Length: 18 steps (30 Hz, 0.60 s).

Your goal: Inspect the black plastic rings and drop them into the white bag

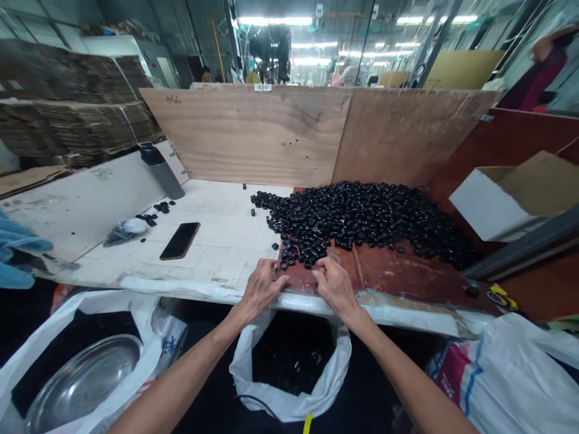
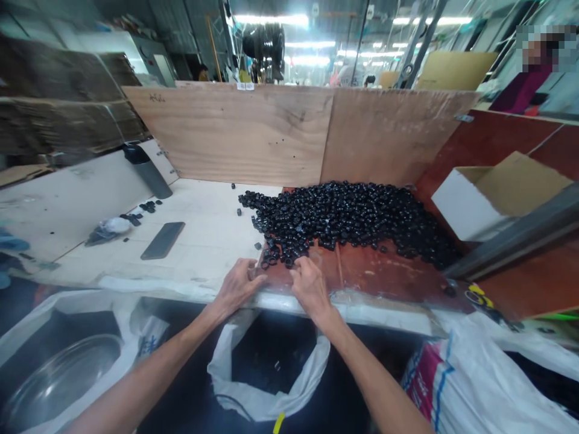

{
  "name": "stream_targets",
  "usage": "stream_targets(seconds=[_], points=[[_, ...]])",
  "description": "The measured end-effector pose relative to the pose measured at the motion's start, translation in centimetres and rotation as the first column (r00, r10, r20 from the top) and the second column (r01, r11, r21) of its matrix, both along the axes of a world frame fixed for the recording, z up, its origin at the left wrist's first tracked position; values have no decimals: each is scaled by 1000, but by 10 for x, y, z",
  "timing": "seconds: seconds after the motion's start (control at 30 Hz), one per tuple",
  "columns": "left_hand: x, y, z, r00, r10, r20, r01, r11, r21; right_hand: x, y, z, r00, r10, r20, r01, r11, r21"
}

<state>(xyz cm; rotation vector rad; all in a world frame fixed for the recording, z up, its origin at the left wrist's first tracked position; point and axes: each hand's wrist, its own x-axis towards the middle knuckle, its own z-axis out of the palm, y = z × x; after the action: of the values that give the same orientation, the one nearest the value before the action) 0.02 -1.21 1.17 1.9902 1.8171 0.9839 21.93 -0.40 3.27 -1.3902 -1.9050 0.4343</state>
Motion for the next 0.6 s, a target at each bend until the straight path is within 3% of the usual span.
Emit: stream_targets(seconds=[0.1, 0.23, 0.3, 0.4, 0.6], points=[[9, 25, -5, 993, 44, -114, -53, 995, -79, -9, 30, -19, 998, -7, 61, 6, 1000, 18], [23, 23, -9, 995, 44, -90, -46, 999, -17, -8, 31, -42, 994, 112, -1, -112, 993, 32], [27, 17, -10, 999, 11, -49, -9, 998, 56, -1, 27, -44, 997, 31, -67, -27, 998, 62], [32, 15, -11, 994, -113, -4, 113, 992, 62, 13, 31, -41, 986, -146, -80, 154, 981, 117], [42, 26, -15, 948, -311, -70, 314, 948, 41, 25, 44, -41, 999, -42, 1, 42, 997, 63]])
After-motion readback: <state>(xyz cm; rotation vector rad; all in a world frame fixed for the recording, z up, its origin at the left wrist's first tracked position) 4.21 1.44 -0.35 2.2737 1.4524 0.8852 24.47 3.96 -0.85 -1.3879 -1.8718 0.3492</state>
